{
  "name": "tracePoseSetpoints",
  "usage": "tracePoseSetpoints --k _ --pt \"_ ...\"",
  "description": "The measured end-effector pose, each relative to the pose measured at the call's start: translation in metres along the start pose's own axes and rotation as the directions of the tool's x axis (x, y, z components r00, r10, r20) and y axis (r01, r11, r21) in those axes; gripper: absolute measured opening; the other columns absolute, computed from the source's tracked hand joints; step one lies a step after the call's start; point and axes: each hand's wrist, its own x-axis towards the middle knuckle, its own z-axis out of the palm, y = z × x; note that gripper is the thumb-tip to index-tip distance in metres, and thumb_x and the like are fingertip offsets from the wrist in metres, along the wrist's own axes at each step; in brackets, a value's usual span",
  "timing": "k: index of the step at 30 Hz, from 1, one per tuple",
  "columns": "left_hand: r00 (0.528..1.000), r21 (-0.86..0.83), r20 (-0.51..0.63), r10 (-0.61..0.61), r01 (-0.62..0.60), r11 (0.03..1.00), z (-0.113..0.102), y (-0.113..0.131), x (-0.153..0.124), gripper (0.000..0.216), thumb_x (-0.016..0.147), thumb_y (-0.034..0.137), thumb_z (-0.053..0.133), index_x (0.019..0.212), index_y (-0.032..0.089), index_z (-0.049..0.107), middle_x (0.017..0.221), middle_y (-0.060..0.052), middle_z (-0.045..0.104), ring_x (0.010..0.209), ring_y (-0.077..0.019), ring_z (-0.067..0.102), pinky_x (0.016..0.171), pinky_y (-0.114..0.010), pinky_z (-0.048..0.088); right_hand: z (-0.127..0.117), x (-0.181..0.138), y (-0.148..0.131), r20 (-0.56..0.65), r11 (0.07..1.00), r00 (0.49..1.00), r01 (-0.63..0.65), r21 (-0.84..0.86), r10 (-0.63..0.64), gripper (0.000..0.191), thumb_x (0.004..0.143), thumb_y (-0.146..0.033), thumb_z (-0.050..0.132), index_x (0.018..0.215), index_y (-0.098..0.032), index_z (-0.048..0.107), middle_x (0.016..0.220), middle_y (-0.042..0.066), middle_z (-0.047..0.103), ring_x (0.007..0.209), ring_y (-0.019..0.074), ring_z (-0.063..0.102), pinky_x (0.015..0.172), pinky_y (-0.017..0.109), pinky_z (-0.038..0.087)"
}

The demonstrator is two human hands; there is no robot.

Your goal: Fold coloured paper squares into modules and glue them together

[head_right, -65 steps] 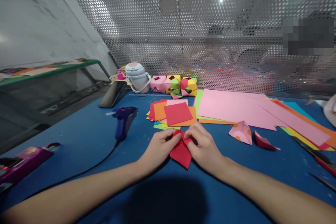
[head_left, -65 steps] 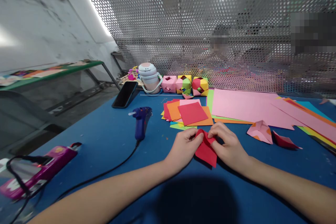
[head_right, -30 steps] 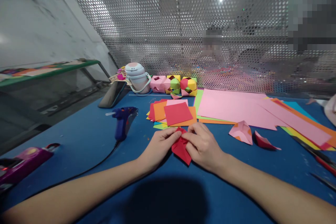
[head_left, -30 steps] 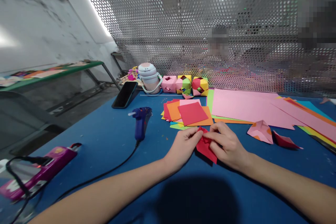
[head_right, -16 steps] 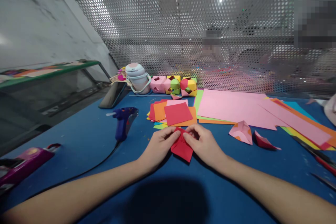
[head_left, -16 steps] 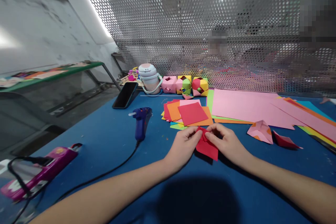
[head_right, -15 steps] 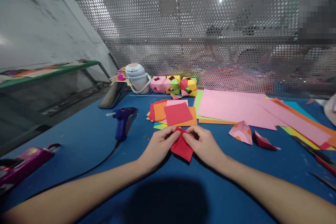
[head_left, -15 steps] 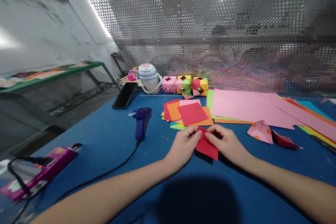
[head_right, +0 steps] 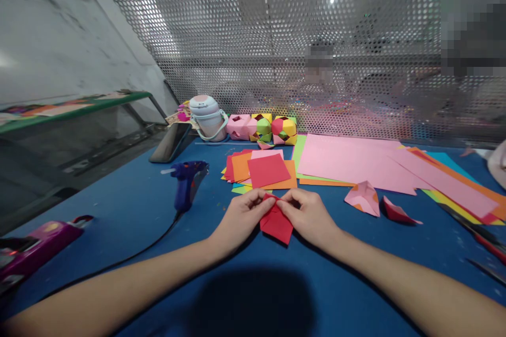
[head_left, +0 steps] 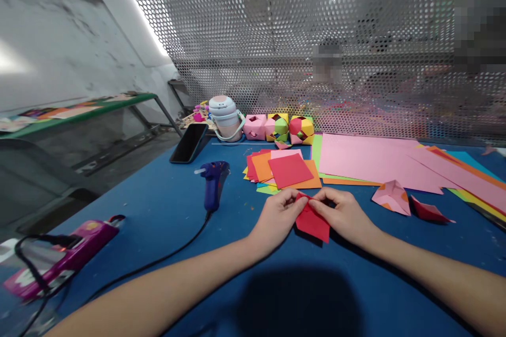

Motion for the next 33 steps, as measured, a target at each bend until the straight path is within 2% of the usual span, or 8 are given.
tracePoseSetpoints --k 4,9,12,16,21,26,30,33 --pt "0.999 0.077 0.005 0.049 -0.049 0.996 -0.003 0.000 0.001 0.018 0.077 0.029 0.056 0.068 0.014 0.062 0.065 0.001 0.059 0.061 -0.0107 0.052 0.058 -0.020 0.041 -0.004 0.002 0.002 0.013 0.997 0.998 0.062 -0.037 -0.062 0.018 0.081 -0.023 0.053 0.067 -0.017 0.062 0.065 0.000 0.064 0.059 0.0116 0.056 0.056 0.022 0.042" --pt "0.999 0.082 0.001 0.051 -0.051 0.995 -0.004 -0.004 0.004 0.014 0.075 0.026 0.058 0.077 0.015 0.067 0.075 -0.003 0.067 0.070 -0.0142 0.058 0.064 -0.022 0.044 -0.007 0.004 0.008 0.018 0.987 0.990 0.140 -0.077 -0.139 0.017 0.081 -0.023 0.055 0.069 -0.016 0.065 0.065 0.002 0.064 0.059 0.0121 0.057 0.055 0.023 0.042" --pt "0.999 0.116 -0.012 0.046 -0.045 0.992 -0.004 -0.006 0.006 0.015 0.073 0.025 0.060 0.080 0.015 0.068 0.073 -0.003 0.068 0.066 -0.0142 0.058 0.062 -0.022 0.044 -0.008 0.005 0.011 0.040 0.970 0.976 0.219 -0.106 -0.216 0.018 0.083 -0.022 0.053 0.072 -0.017 0.066 0.067 0.002 0.064 0.060 0.0121 0.058 0.056 0.023 0.043" --pt "0.999 0.139 -0.024 0.049 -0.045 0.989 -0.005 -0.004 0.007 0.012 0.072 0.025 0.060 0.073 0.016 0.069 0.070 -0.002 0.068 0.063 -0.0131 0.057 0.059 -0.022 0.044 -0.009 0.006 0.012 0.063 0.950 0.960 0.280 -0.137 -0.274 0.018 0.083 -0.023 0.053 0.072 -0.018 0.066 0.067 0.002 0.065 0.062 0.0126 0.058 0.059 0.024 0.044" --pt "0.999 0.068 -0.042 0.006 -0.004 0.998 -0.006 -0.005 0.006 0.018 0.074 0.030 0.059 0.072 0.014 0.067 0.057 0.001 0.062 0.049 -0.0107 0.051 0.050 -0.022 0.040 -0.010 0.006 0.013 -0.004 0.967 0.973 0.230 -0.113 -0.232 0.017 0.083 -0.025 0.052 0.078 -0.017 0.066 0.073 0.003 0.066 0.065 0.0134 0.059 0.061 0.025 0.045" --pt "0.997 0.037 -0.071 0.023 -0.020 0.999 -0.007 -0.004 0.007 0.017 0.073 0.030 0.061 0.072 0.014 0.068 0.069 -0.003 0.067 0.064 -0.0141 0.057 0.061 -0.024 0.044 -0.011 0.008 0.011 -0.025 0.993 0.994 0.102 -0.061 -0.104 0.019 0.082 -0.027 0.052 0.073 -0.018 0.066 0.070 0.001 0.066 0.063 0.0129 0.058 0.059 0.024 0.044" --pt "0.991 0.096 -0.127 0.032 -0.020 0.995 -0.005 -0.003 0.007 0.017 0.072 0.030 0.061 0.067 0.014 0.064 0.062 0.000 0.062 0.058 -0.0120 0.052 0.056 -0.023 0.040 -0.011 0.008 0.009 -0.065 0.998 0.997 0.042 -0.048 -0.045 0.022 0.080 -0.030 0.054 0.066 -0.016 0.065 0.062 0.000 0.063 0.057 0.0122 0.054 0.054 0.023 0.041" --pt "0.996 0.081 -0.085 0.026 -0.019 0.997 -0.003 -0.004 0.006 0.011 0.071 0.025 0.060 0.068 0.015 0.060 0.062 0.002 0.060 0.058 -0.0109 0.052 0.055 -0.022 0.040 -0.011 0.008 0.008 -0.057 0.999 0.998 0.025 -0.031 -0.027 0.023 0.080 -0.031 0.055 0.065 -0.016 0.064 0.061 0.000 0.062 0.056 0.0121 0.054 0.053 0.022 0.041"
